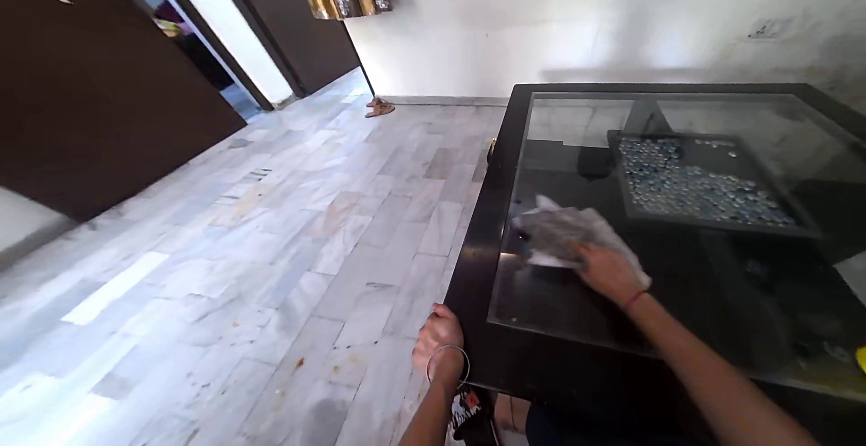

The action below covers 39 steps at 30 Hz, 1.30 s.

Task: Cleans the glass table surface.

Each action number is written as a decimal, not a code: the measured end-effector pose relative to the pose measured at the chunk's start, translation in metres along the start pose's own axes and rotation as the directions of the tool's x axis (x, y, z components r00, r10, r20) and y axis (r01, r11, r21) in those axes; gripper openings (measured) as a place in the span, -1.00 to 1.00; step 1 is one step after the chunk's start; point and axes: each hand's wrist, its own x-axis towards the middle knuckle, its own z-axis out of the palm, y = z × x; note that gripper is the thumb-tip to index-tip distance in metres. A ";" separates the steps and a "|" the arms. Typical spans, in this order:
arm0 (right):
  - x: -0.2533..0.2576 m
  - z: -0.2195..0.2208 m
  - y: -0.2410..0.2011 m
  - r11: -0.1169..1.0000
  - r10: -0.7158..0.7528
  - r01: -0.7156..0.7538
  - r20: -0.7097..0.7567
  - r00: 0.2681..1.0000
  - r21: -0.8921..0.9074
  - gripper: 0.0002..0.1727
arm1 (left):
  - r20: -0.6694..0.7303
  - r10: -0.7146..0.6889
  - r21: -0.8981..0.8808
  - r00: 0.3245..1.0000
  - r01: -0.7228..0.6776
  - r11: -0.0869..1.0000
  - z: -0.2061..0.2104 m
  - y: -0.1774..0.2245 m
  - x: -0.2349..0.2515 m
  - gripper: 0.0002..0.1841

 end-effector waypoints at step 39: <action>-0.100 -0.015 0.041 0.590 0.794 -0.746 -0.052 0.606 0.309 -0.50 | -0.018 0.052 -0.047 0.998 -0.053 0.998 0.003 -0.002 -0.001 -0.20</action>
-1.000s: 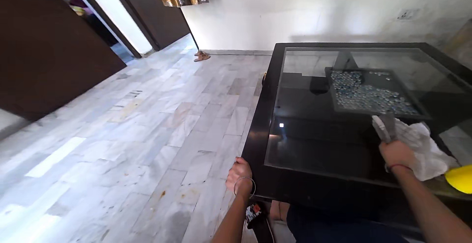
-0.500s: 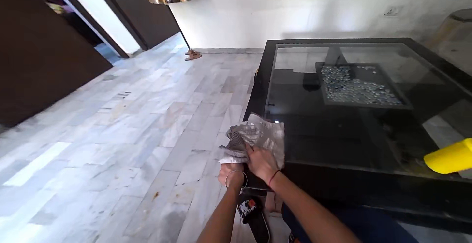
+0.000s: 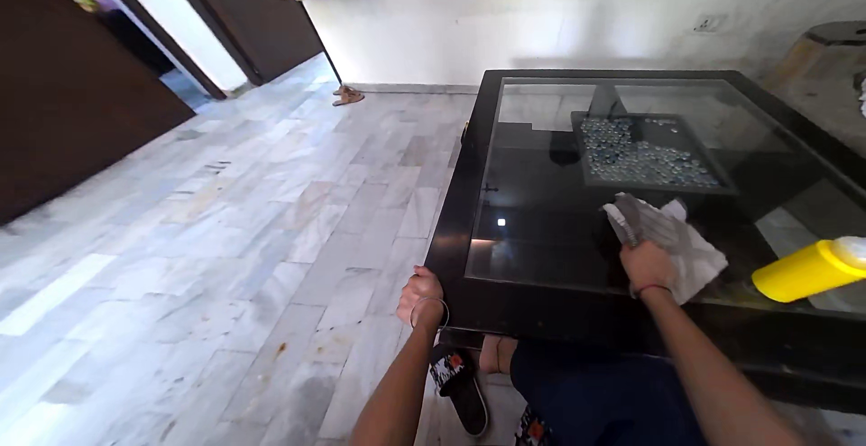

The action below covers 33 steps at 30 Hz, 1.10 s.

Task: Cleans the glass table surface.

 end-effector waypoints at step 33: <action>0.000 0.033 -0.061 0.973 -0.231 0.231 0.039 0.972 0.005 -0.53 | 0.024 -0.030 -0.033 0.999 0.031 0.999 -0.001 0.000 0.004 -0.21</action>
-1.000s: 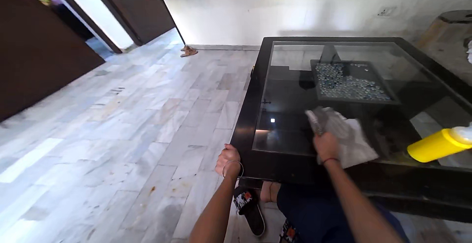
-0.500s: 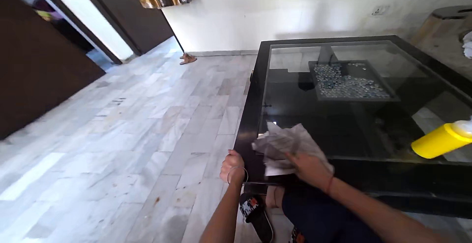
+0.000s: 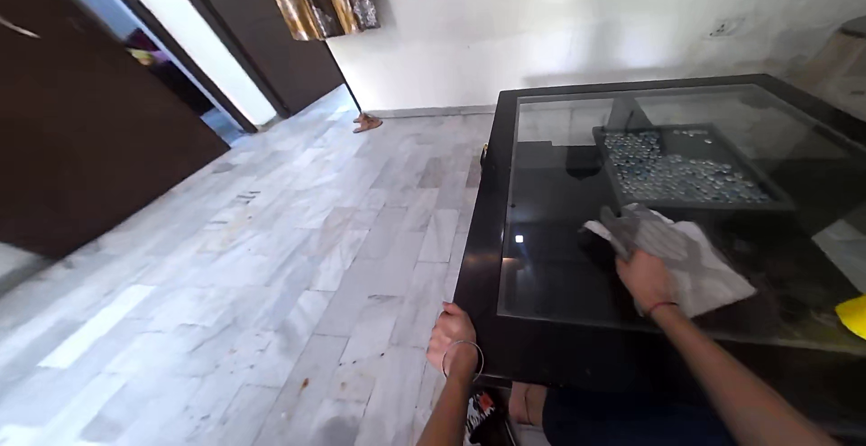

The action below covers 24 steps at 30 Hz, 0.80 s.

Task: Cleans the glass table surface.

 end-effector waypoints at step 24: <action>0.100 -0.024 0.036 0.905 -0.367 0.355 -0.007 0.930 -0.233 -0.47 | -0.028 -0.036 0.087 0.999 0.038 0.995 0.001 0.004 0.001 -0.21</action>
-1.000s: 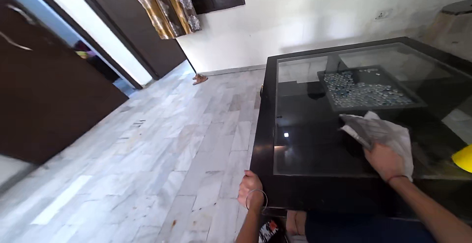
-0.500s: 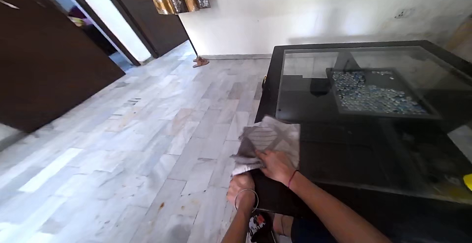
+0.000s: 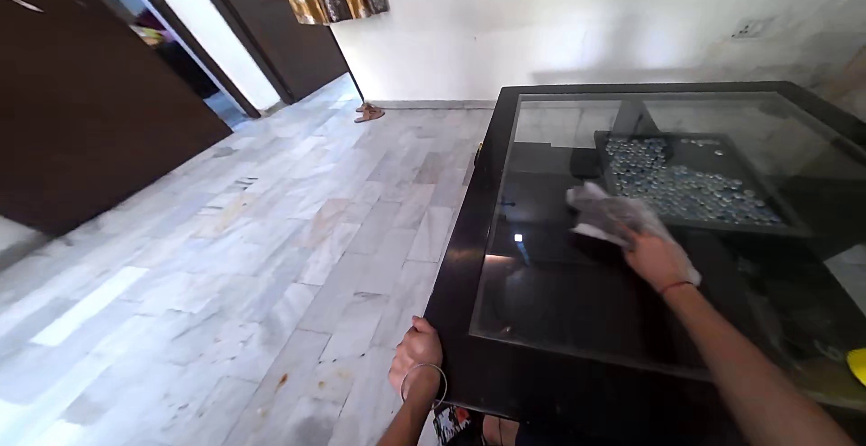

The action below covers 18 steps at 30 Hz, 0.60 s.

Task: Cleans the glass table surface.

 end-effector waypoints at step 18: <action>0.048 0.020 -0.173 0.948 -0.049 0.021 0.080 0.996 0.318 -0.61 | 0.000 0.082 0.009 0.997 -0.082 0.997 -0.002 -0.008 0.006 -0.25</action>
